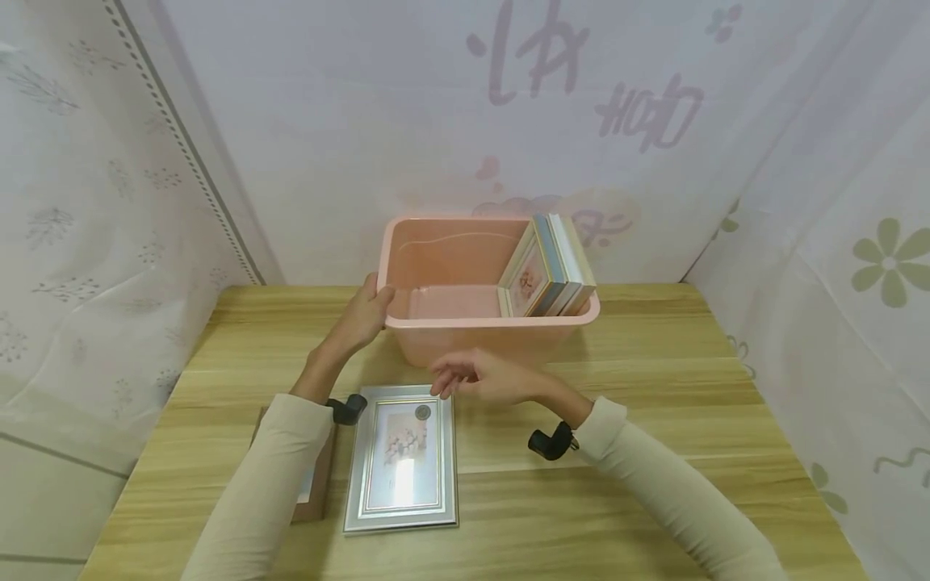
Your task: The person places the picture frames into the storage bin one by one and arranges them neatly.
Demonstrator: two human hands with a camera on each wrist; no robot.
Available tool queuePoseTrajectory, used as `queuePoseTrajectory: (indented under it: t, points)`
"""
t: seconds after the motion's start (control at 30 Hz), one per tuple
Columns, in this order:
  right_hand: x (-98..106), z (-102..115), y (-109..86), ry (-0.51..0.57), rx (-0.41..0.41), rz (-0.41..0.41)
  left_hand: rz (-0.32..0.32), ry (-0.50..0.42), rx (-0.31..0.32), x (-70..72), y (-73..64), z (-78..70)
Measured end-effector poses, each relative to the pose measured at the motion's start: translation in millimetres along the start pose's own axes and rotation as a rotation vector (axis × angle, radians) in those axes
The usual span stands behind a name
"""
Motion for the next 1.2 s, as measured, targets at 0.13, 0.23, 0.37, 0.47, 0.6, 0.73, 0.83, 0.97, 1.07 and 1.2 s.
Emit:
queuePoseTrajectory:
  t: [0.13, 0.23, 0.37, 0.47, 0.6, 0.73, 0.83, 0.97, 1.07, 1.2]
  points:
    - [-13.1, -22.9, 4.6, -0.123, -0.052, 0.037, -0.015, -0.001, -0.004, -0.9, 0.1, -0.8]
    - [-21.6, -41.3, 7.1, -0.212, -0.090, -0.002, -0.030, -0.004, -0.006, -1.9, 0.9, -0.1]
    - [-31.6, -60.8, 11.3, -0.387, -0.102, -0.034, -0.041, -0.006, -0.003, -2.7, 1.8, 1.1]
    - [-36.7, -66.9, 17.8, -0.520, -0.093, -0.045, -0.043, -0.004, 0.001, -1.7, 2.5, 1.3]
    - [-41.9, -67.6, 27.6, -0.650, -0.110, -0.054, -0.022, -0.021, 0.013, -0.3, 4.0, 0.3]
    - [-48.6, -66.7, 34.8, -0.754, -0.160, -0.059, 0.004, -0.025, 0.024, 0.1, 4.3, -0.7]
    - [-52.2, -66.4, 38.2, -0.815, -0.193, -0.069, 0.012, -0.018, 0.021, -0.2, 3.2, -0.1]
    - [-52.9, -66.0, 39.3, -0.879, -0.190, -0.064, 0.008, -0.023, 0.001, -0.9, 1.0, 0.6]
    - [-49.2, -64.1, 37.0, -0.843, -0.177, -0.052, 0.003, -0.027, -0.014, -1.2, 0.6, 0.7]
    - [-40.8, -61.1, 30.8, -0.656, -0.179, -0.049, 0.004, -0.025, -0.023, -0.7, 1.6, 1.2]
Point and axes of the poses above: each hand's wrist, its own y-axis towards the middle knuckle, its own x-axis out of the back of the hand, z = x × y, the point moved 2 cm from there along y, towards the middle knuckle, and after that the axes turned 7 degrees about x, right-handed, at the moved point
